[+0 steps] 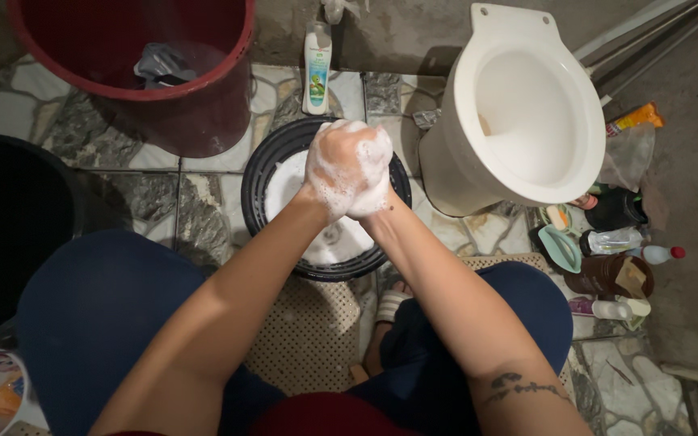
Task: The person washes clothes by hand in a bucket filled with soapy water, scrubbing different items with a bar of soap, rinsing them, and wringing them out.
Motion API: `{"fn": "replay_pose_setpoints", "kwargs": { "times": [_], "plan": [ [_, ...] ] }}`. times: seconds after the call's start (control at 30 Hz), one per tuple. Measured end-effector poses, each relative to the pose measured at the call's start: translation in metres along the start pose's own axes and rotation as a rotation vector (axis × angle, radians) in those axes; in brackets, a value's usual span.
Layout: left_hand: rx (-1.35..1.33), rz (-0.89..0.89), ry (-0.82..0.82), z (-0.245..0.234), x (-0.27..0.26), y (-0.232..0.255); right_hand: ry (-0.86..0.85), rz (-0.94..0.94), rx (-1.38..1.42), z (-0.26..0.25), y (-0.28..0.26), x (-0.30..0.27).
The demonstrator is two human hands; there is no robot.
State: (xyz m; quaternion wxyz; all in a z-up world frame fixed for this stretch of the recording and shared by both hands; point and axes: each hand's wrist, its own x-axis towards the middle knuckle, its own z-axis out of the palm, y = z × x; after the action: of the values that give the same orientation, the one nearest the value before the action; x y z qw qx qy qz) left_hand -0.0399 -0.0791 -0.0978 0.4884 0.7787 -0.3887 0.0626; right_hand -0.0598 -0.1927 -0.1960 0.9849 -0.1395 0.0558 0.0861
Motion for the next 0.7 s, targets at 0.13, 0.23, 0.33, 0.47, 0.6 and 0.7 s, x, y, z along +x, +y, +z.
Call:
{"fn": "replay_pose_setpoints", "kwargs": {
  "times": [0.13, 0.23, 0.33, 0.47, 0.6, 0.7],
  "plan": [
    [-0.011, -0.011, 0.000, 0.002, 0.001, 0.001, 0.062, 0.022, -0.047, 0.020, -0.001, -0.007],
    [-0.018, -0.023, -0.002, 0.003, -0.001, 0.000, 0.095, 0.012, -0.072, 0.024, 0.001, -0.008],
    [-0.024, -0.038, -0.004, 0.003, -0.002, -0.003, 0.063, 0.026, -0.040, 0.022, 0.000, -0.005],
    [-0.041, -0.067, 0.005, 0.003, -0.002, -0.009, 0.033, 0.027, 0.040, 0.032, 0.000, -0.002],
    [-0.103, -0.096, 0.149, -0.001, 0.011, -0.019, 0.040, -0.039, -0.141, 0.070, -0.002, -0.003],
    [-0.329, -0.282, 0.285, -0.014, 0.036, -0.035, 0.214, -0.094, -0.402, 0.093, -0.013, -0.006]
  ]
}}
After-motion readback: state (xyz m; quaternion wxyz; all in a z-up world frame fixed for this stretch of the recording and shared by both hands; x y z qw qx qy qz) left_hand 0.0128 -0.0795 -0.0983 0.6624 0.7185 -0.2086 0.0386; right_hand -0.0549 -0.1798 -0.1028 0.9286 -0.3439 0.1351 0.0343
